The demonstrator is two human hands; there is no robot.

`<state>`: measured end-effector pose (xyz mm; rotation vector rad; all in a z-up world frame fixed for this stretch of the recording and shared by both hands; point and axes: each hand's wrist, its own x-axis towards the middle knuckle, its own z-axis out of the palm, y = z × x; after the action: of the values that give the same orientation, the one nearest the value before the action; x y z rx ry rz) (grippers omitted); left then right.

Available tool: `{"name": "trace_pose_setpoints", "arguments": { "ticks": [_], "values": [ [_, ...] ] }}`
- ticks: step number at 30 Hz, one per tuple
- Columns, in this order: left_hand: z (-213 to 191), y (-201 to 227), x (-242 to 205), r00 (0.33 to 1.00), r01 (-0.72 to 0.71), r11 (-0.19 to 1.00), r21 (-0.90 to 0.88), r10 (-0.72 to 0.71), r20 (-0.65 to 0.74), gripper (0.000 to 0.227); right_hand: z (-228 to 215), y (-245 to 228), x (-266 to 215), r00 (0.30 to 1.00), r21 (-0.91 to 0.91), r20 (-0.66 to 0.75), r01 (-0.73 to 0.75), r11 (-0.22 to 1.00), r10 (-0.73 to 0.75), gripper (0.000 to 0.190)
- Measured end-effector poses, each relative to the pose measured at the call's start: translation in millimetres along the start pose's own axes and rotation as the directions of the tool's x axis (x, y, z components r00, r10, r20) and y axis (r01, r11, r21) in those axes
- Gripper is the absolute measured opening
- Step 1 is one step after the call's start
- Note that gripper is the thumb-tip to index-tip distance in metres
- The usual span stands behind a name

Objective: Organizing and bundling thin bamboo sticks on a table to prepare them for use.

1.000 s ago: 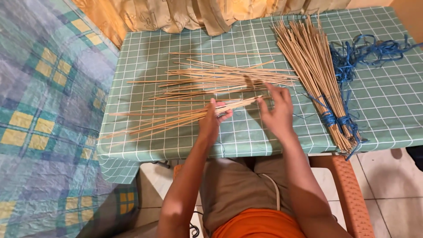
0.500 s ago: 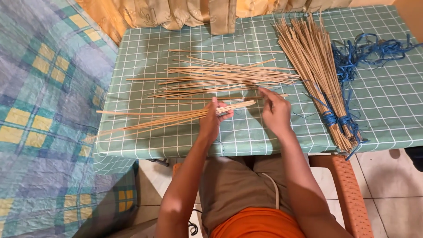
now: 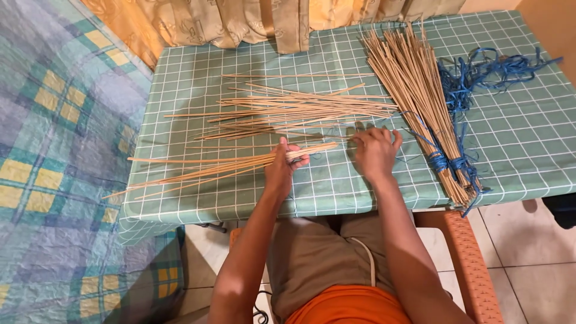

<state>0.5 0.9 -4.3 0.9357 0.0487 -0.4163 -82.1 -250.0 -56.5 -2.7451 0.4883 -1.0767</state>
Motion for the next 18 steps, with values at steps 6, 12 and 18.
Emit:
{"name": "trace_pose_setpoints", "arguments": {
  "ticks": [6,12,18],
  "values": [
    [-2.5,2.1,-1.9,0.998,-0.052,0.998,0.043,0.051,0.037,0.051,-36.5,-6.2,20.3,0.975,0.078,-0.222,0.034,0.996,-0.016,0.016],
    [14.8,18.2,-23.8,0.977,-0.126,0.980,0.156,0.095,0.190,0.054,-89.8,-30.4,27.8,0.989,0.341,-0.076,0.144,0.929,-0.125,0.026],
    [-0.3,-11.3,-8.4,0.977,-0.096,0.988,0.121,0.070,0.201,0.048,-109.1,-76.2,31.1,0.954,0.404,0.129,0.197,0.893,-0.269,0.023]
  ]
}}
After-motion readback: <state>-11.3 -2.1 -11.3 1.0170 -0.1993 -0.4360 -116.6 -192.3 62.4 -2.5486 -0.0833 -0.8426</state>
